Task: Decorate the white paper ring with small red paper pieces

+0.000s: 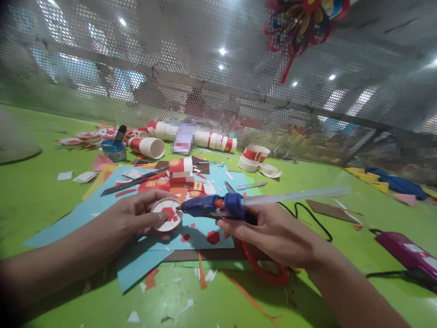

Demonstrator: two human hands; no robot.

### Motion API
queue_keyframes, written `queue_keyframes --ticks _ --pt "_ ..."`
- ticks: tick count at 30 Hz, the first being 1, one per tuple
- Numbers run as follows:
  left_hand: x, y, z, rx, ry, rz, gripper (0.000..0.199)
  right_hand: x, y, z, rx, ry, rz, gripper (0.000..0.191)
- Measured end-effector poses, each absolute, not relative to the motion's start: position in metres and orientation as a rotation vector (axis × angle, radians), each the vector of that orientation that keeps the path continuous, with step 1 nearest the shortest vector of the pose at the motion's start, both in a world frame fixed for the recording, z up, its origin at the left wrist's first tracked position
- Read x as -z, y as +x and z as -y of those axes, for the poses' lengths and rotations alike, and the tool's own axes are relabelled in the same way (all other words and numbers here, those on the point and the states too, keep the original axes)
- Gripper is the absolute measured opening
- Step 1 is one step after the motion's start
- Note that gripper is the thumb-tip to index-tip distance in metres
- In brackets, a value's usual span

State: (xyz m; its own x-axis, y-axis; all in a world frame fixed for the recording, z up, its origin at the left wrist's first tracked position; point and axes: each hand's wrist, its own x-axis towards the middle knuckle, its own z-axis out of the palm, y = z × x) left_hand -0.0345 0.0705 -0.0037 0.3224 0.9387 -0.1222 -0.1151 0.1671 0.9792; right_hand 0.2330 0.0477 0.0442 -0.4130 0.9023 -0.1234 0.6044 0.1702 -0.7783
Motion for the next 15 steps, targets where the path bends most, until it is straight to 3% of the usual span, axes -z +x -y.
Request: queue_keyframes --ticks 8,15 --pt "-0.001 -0.031 -0.066 -0.952 1.123 -0.959 0.033 -0.044 0.225 -0.048 -1.142 -1.450 2.061 0.038" --pt "-0.007 -0.030 -0.064 -0.951 1.148 -0.994 0.019 -0.047 0.221 -0.048 -1.114 -1.494 2.083 0.040"
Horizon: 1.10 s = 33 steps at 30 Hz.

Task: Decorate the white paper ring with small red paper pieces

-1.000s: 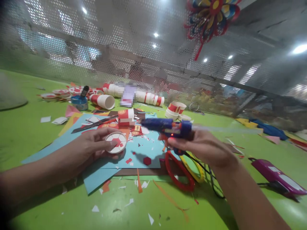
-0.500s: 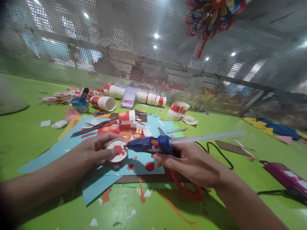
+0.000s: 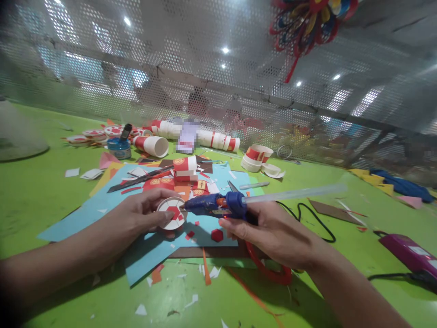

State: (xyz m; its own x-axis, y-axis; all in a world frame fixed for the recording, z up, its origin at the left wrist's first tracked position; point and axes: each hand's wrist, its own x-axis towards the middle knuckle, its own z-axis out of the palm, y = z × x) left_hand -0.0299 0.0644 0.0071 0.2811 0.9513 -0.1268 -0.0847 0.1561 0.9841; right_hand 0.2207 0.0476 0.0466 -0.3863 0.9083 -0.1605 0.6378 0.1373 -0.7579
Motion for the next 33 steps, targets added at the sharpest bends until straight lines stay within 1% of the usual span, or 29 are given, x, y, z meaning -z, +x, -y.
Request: queue_keyframes --ticks 4,8,24,29,33 --pt "-0.0077 -0.0300 -0.0643 -0.938 1.157 -0.997 0.018 -0.0453 0.2222 -0.0470 -1.058 -1.537 2.124 0.045" --pt "-0.0054 -0.0304 -0.0644 -0.952 1.137 -0.999 0.021 -0.0434 0.2250 -0.0471 -0.959 -1.551 2.172 0.048" --pt "-0.0006 -0.0312 -0.0658 -0.923 1.119 -0.995 0.027 -0.0418 0.2263 -0.0416 -0.768 -1.521 2.300 0.040" --pt "-0.0004 -0.0314 -0.0661 -0.914 1.140 -0.998 0.026 -0.0439 0.2242 -0.0411 -0.682 -1.513 2.318 0.041" --pt "0.0009 -0.0318 -0.0670 -0.903 1.154 -1.003 0.026 -0.0456 0.2219 -0.0394 -0.684 -1.550 2.317 0.043"
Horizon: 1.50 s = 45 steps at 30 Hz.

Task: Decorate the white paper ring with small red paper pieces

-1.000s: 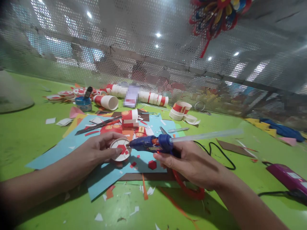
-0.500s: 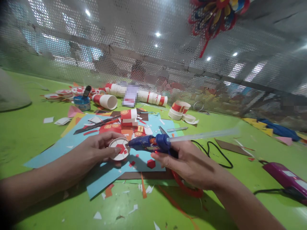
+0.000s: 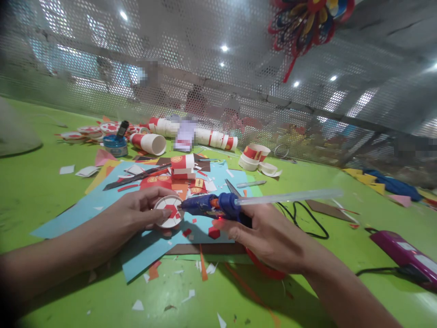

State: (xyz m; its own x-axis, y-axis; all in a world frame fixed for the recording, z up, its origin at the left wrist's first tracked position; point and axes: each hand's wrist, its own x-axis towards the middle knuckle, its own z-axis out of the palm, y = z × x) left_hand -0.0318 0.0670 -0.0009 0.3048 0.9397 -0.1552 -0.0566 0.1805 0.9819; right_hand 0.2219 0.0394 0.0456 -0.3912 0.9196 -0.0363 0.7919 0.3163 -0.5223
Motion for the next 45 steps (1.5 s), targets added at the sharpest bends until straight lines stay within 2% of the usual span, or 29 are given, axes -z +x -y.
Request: queue_keyframes --ticks 8,20,26,37,42,45 --pt "0.000 -0.033 -0.067 -0.888 1.116 -1.028 0.027 -0.050 0.215 -0.036 -0.726 -1.505 2.322 0.044" --pt "-0.002 -0.032 -0.067 -0.869 1.098 -1.034 0.022 -0.056 0.210 -0.030 -0.446 -1.488 2.428 0.040" --pt "-0.002 -0.032 -0.067 -0.859 1.082 -1.035 0.022 -0.056 0.210 -0.028 -0.304 -1.396 2.516 0.033" --pt "0.002 -0.032 -0.069 -0.876 1.116 -1.017 0.023 -0.060 0.209 -0.026 -0.257 -1.207 2.571 0.018" --pt "0.000 -0.032 -0.068 -0.878 1.123 -0.986 0.022 -0.065 0.225 -0.029 -0.320 -1.350 2.313 0.026" --pt "0.000 -0.033 -0.067 -0.873 1.136 -1.011 0.026 -0.064 0.241 -0.040 -0.240 -1.496 2.069 0.038"
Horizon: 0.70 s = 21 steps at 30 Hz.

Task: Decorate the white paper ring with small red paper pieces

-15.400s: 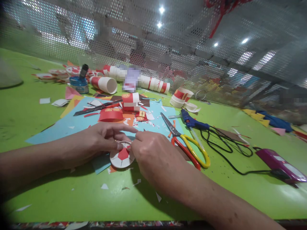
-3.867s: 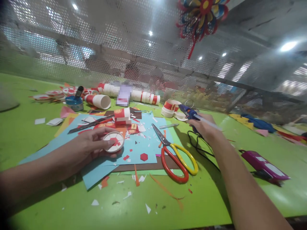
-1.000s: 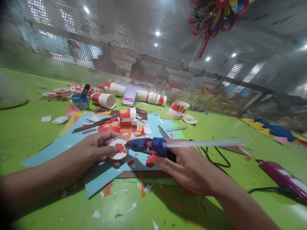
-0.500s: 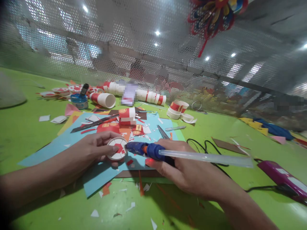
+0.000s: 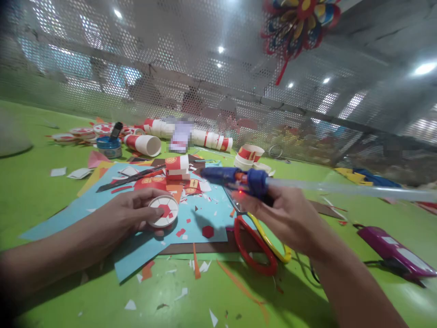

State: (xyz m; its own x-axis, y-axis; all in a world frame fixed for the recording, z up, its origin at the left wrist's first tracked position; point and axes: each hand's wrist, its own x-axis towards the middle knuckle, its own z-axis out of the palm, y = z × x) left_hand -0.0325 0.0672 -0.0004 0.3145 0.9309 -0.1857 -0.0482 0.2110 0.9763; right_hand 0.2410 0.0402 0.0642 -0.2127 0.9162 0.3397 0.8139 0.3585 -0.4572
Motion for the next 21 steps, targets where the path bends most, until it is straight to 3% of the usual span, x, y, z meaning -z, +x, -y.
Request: queue_keyframes --ticks 2,4,9,21 --pt "0.000 -0.033 -0.067 -0.871 1.124 -1.027 0.031 -0.061 0.250 -0.053 -0.087 -1.611 1.991 0.041" --pt "-0.001 -0.032 -0.066 -0.878 1.109 -1.039 0.034 -0.056 0.257 -0.068 0.019 -1.655 2.013 0.031" --pt "-0.007 -0.033 -0.064 -0.874 1.140 -1.082 0.044 -0.033 0.277 -0.103 -0.041 -1.761 2.195 0.022" --pt "-0.002 -0.033 -0.067 -0.909 1.073 -1.037 0.041 -0.019 0.310 -0.118 -0.087 -1.800 2.270 0.037"
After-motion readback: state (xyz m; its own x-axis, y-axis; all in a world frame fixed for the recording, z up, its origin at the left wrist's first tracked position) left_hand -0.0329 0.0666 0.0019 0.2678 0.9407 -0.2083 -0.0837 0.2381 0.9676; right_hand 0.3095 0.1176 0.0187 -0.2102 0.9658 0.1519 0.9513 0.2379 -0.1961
